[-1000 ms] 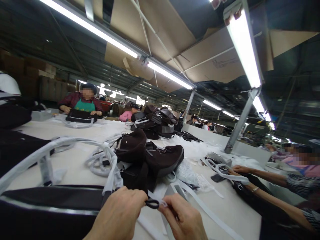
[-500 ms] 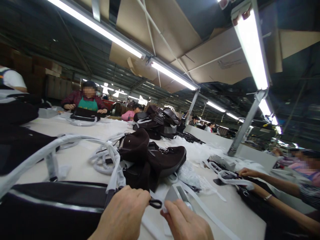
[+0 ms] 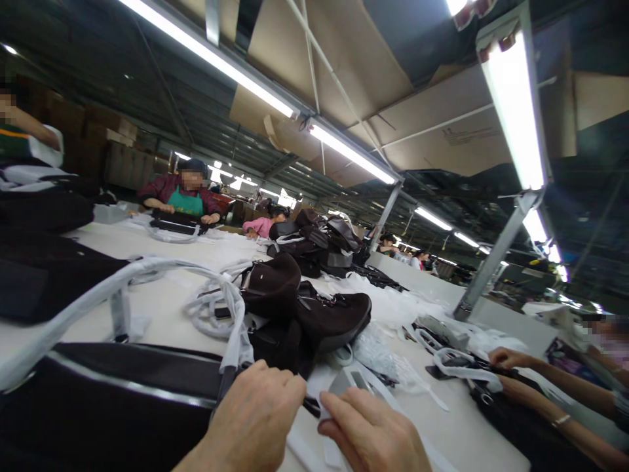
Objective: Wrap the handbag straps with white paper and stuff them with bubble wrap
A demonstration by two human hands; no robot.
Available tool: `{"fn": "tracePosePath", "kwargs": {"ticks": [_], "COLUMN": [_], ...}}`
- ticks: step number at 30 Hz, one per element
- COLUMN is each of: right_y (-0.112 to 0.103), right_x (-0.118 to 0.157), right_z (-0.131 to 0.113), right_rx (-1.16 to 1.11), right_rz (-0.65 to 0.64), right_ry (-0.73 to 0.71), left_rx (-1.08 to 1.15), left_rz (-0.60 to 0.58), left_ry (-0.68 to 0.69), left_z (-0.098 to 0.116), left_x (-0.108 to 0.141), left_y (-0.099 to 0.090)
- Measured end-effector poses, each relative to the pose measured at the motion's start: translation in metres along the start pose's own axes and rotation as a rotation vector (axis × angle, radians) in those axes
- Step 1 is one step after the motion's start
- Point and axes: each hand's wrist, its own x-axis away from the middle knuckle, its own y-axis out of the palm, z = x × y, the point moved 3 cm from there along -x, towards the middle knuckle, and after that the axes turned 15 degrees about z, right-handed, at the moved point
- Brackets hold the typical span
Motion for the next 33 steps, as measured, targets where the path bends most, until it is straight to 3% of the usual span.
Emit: {"fn": "tracePosePath", "kwargs": {"ticks": [3, 6, 9, 13, 16, 19, 25, 33], "right_y": [0.0, 0.003, 0.009, 0.008, 0.003, 0.003, 0.005, 0.007], "right_x": [-0.012, -0.029, -0.042, -0.049, -0.048, -0.045, -0.048, -0.057], "right_z": [-0.001, -0.003, -0.005, -0.001, 0.005, 0.008, 0.009, 0.008], "right_rx": [-0.125, -0.291, -0.379, -0.353, -0.313, -0.279, -0.212, -0.103], "right_rz": [-0.083, -0.125, -0.14, -0.156, -0.17, -0.192, -0.223, -0.358], "right_ry": [0.062, 0.219, 0.316, 0.249, 0.201, 0.152, 0.115, 0.102], "left_rx": [0.007, 0.008, 0.03, 0.246, 0.388, 0.481, 0.519, 0.514], "left_rz": [0.005, 0.012, 0.028, 0.092, 0.023, 0.009, 0.141, 0.126], "left_ry": [0.033, 0.039, 0.001, 0.01, -0.064, -0.118, -0.197, -0.112], "left_z": [0.002, 0.004, 0.001, -0.015, -0.037, -0.05, -0.045, -0.042], "left_x": [0.0, -0.002, -0.002, 0.011, 0.026, 0.032, 0.021, 0.02], "left_y": [0.001, 0.003, -0.005, -0.038, -0.053, -0.049, -0.032, -0.029]}}
